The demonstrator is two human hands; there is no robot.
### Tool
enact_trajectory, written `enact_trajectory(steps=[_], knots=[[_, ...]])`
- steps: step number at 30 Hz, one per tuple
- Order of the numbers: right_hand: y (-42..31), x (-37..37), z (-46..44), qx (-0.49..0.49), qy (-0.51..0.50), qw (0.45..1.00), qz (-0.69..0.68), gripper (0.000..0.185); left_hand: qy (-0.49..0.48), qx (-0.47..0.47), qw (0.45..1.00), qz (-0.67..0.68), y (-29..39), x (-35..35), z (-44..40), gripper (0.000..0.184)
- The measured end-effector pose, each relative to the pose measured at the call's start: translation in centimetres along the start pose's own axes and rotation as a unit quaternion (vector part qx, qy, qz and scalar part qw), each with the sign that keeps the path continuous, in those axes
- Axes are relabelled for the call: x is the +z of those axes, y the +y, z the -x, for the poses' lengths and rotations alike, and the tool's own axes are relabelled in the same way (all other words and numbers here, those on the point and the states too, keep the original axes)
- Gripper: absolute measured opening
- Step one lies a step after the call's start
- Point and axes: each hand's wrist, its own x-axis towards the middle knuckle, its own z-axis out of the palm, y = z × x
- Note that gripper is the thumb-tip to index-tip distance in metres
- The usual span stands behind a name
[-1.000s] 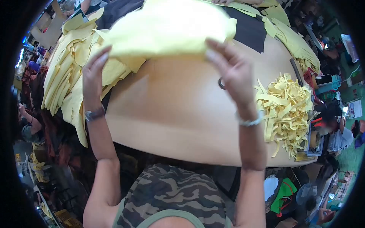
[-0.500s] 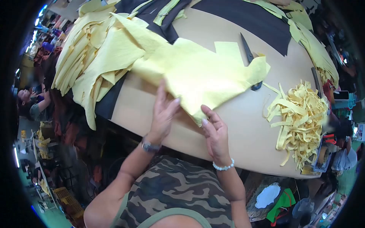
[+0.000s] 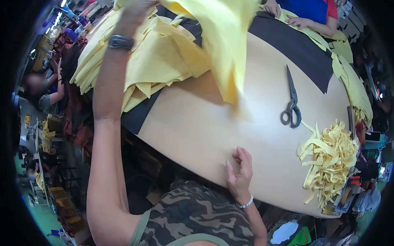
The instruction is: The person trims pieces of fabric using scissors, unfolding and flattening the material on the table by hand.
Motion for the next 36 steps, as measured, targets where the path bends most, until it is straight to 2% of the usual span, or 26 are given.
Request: enact_trajectory(steps=[2,4,6,8,10,12,13,14,16,17,18,19,20,22,25,28,31,34,36], knots=[[0.1,0.2,0.0,0.007,0.004,1.0,0.004,0.046,0.129,0.07,0.985,-0.086,0.7,-6.8,-1.0,0.024],[0.1,0.2,0.0,0.016,0.006,1.0,0.006,0.046,0.29,0.123,0.945,-0.09,1.5,-10.5,0.1,0.012],[0.1,0.3,0.0,0.024,0.007,1.0,0.009,0.046,0.358,0.11,0.919,-0.122,-3.5,-21.2,-1.5,0.024],[0.0,0.4,0.0,0.031,0.009,0.999,0.014,0.046,0.448,0.075,0.883,-0.121,-3.4,-21.8,0.8,0.013],[-0.2,0.4,-0.1,0.032,0.009,0.999,0.02,0.046,0.475,-0.012,0.802,-0.362,-6.2,-28.0,1.0,0.038],[-0.5,0.3,-0.2,0.031,0.008,0.999,0.03,0.045,0.496,-0.119,0.825,-0.242,-11.8,-34.5,1.3,0.067],[-0.8,0.3,-0.4,0.029,0.006,0.999,0.035,0.045,0.487,-0.173,0.781,-0.35,-12.2,-34.3,2.2,0.076],[-0.9,0.3,-0.3,0.027,0.004,0.999,0.04,0.045,0.47,-0.187,0.801,-0.319,-12.7,-33.8,2.9,0.078],[-0.5,0.4,-0.2,0.026,0.003,0.999,0.025,0.045,0.437,-0.212,0.837,-0.252,-7.7,-23.4,5.9,0.082],[-0.3,0.3,-0.2,0.024,0.004,1.0,0.019,0.045,0.351,-0.179,0.892,-0.221,-8.7,-21.3,6.8,0.084],[-0.3,0.2,-0.2,0.023,0.001,1.0,0.016,0.045,0.151,-0.219,0.955,-0.131,-7.3,-17.9,8.7,0.084],[-0.3,0.2,-0.2,0.021,-0.001,1.0,0.013,0.045,0.004,-0.239,0.85,-0.469,-6.6,-14.2,8.5,0.082],[-0.3,0.2,-0.2,0.019,-0.002,1.0,0.009,0.045,-0.035,-0.038,0.858,-0.512,-6.1,-9.8,11.6,0.08],[-0.3,0.1,-0.2,0.011,0.0,1.0,0.013,0.045,-0.272,0.007,0.824,-0.497,-2.4,-4.5,15.6,0.073],[-0.2,-0.2,-0.1,0.008,0.002,1.0,0.013,0.044,-0.313,-0.032,0.754,-0.577,0.0,-1.2,17.0,0.066],[-0.2,-0.1,-0.2,0.006,0.005,1.0,0.001,0.044,-0.314,-0.048,0.816,-0.483,-2.1,-3.7,16.0,0.054],[-0.2,-0.1,-0.1,0.0,0.006,1.0,-0.002,0.044,-0.322,-0.008,0.804,-0.5,-1.2,-3.9,16.0,0.033],[-0.2,-0.1,0.0,0.0,0.01,1.0,0.001,0.045,-0.285,0.093,0.76,-0.576,-0.1,-1.6,17.9,0.019],[-0.2,-0.2,-0.1,-0.004,0.008,1.0,0.004,0.045,-0.301,0.085,0.762,-0.567,-0.6,-1.9,18.2,0.017]])
